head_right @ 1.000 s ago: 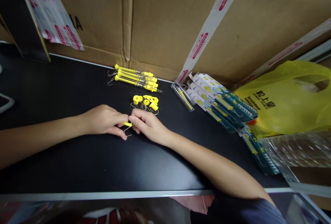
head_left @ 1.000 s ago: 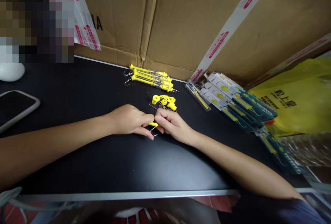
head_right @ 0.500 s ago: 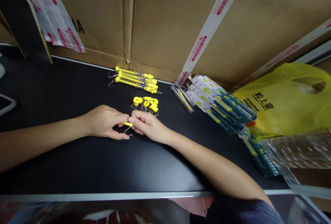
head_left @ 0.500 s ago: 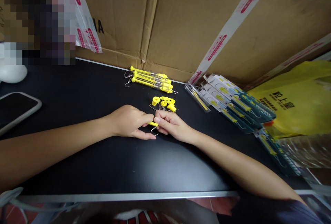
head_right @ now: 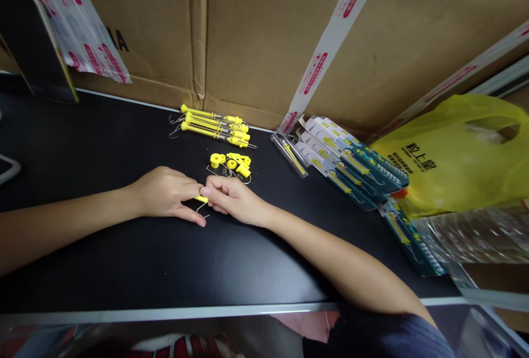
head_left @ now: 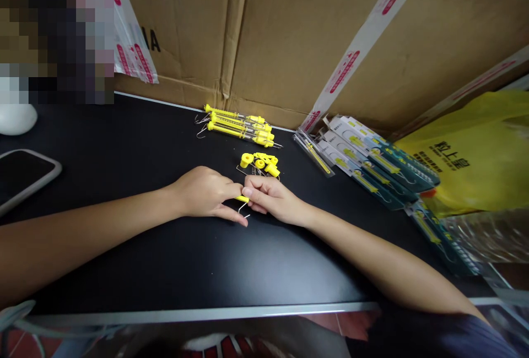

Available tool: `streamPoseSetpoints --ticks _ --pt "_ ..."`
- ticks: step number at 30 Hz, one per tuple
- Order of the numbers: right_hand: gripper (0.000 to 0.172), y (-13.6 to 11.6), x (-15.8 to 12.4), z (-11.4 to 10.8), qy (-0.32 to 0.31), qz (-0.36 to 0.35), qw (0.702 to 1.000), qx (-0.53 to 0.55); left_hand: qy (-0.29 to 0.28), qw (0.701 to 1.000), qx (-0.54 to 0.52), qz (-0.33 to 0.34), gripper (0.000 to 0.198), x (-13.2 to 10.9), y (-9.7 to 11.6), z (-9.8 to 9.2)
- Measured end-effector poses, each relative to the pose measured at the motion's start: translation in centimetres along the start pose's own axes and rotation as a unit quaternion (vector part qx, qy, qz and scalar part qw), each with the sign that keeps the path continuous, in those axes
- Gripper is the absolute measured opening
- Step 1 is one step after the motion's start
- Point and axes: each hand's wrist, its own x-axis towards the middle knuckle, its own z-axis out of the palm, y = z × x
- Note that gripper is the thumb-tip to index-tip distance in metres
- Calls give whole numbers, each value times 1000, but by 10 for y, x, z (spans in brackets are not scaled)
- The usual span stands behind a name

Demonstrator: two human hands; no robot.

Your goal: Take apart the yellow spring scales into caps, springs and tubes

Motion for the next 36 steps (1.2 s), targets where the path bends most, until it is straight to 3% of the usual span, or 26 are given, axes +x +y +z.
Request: streamPoseSetpoints --ticks 7,17,26,30,36 --pt "34 1 -1 1 4 1 1000 -5 20 1000 -6 14 52 0 0 0" --pt "35 -3 -3 2 -9 1 1000 -19 -38 989 -145 10 49 5 -1 -9" --pt "33 3 -1 -1 15 -10 1000 9 23 999 -21 4 47 3 2 -3" --pt "35 4 0 -4 4 6 1000 17 21 999 -7 -26 49 4 3 -1" --pt "37 3 2 -2 15 -2 1000 19 6 1000 -12 -11 47 4 4 0"
